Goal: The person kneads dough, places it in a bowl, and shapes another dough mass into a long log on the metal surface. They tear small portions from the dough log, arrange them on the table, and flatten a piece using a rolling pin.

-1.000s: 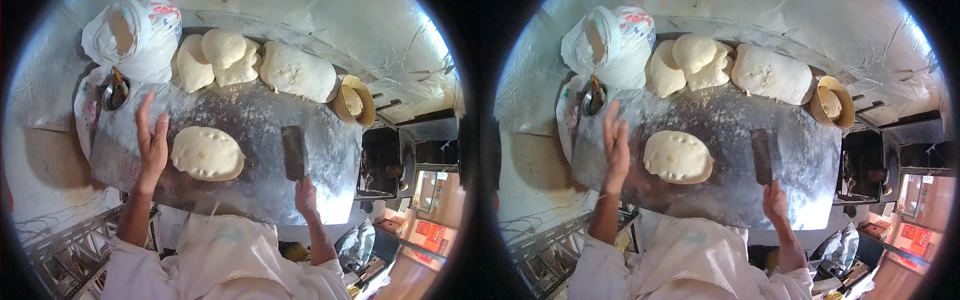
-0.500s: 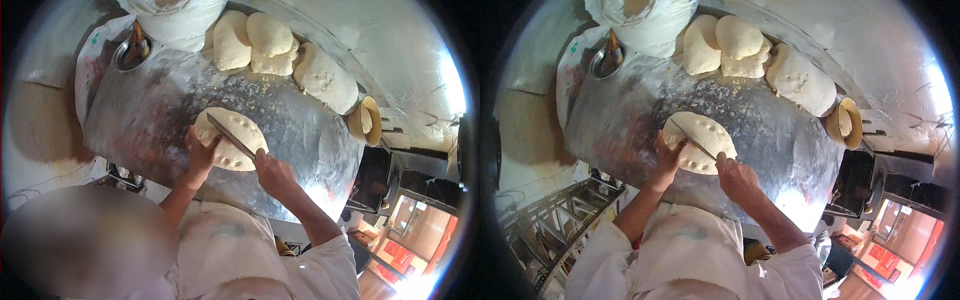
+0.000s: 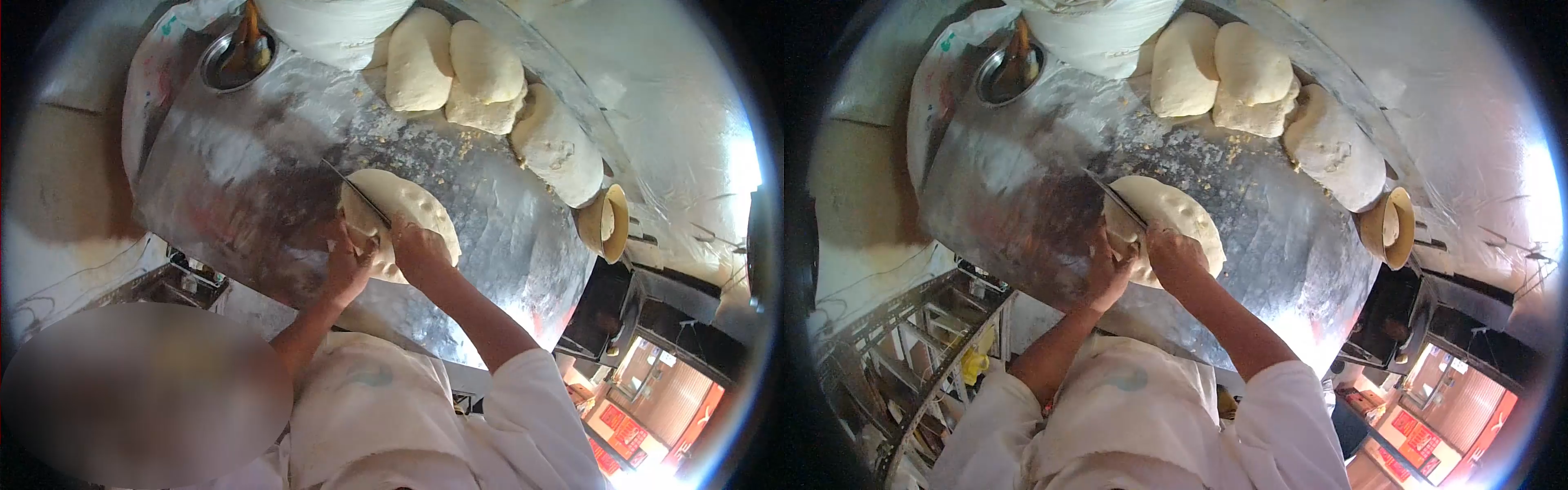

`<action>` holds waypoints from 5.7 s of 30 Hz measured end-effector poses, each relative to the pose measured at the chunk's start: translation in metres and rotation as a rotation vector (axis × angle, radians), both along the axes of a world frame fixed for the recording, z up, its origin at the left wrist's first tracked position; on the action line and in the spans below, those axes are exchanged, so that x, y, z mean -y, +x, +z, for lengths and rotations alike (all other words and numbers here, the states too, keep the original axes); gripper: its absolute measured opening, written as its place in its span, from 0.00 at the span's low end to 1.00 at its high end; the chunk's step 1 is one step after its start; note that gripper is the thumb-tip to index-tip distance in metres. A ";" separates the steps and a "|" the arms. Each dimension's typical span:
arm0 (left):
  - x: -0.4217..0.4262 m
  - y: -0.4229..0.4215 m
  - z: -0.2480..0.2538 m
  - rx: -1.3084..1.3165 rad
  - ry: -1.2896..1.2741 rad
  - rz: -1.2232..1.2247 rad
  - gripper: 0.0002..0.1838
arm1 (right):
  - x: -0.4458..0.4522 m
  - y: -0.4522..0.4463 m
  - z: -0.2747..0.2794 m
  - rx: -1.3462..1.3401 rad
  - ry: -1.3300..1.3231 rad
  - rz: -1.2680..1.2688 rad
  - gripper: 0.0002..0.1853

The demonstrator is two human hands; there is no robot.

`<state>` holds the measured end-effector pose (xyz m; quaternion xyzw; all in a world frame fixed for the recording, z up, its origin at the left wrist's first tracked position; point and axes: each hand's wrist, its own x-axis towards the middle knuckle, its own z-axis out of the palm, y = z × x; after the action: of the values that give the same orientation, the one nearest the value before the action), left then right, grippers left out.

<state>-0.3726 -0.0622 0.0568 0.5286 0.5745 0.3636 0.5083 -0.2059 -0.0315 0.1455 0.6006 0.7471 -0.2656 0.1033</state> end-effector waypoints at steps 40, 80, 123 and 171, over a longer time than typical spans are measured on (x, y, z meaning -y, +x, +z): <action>-0.039 0.048 0.130 -0.848 0.056 -1.278 0.49 | 0.344 0.254 -0.012 -0.023 0.163 -1.069 0.16; -0.104 0.165 0.059 -0.755 0.461 -0.552 0.44 | 0.237 0.269 -0.071 -0.056 0.460 -0.833 0.37; -0.041 0.071 0.020 -0.969 0.821 -0.654 0.60 | 0.196 0.312 -0.113 0.167 0.512 -1.009 0.41; -0.007 0.045 0.054 -0.757 1.060 -0.989 0.42 | 0.153 0.103 -0.020 -0.182 0.675 -0.700 0.34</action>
<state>-0.3277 -0.0550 0.1106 0.9781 0.1593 0.1176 0.0639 -0.1032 -0.1845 0.1251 0.7898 0.5508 -0.0792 -0.2581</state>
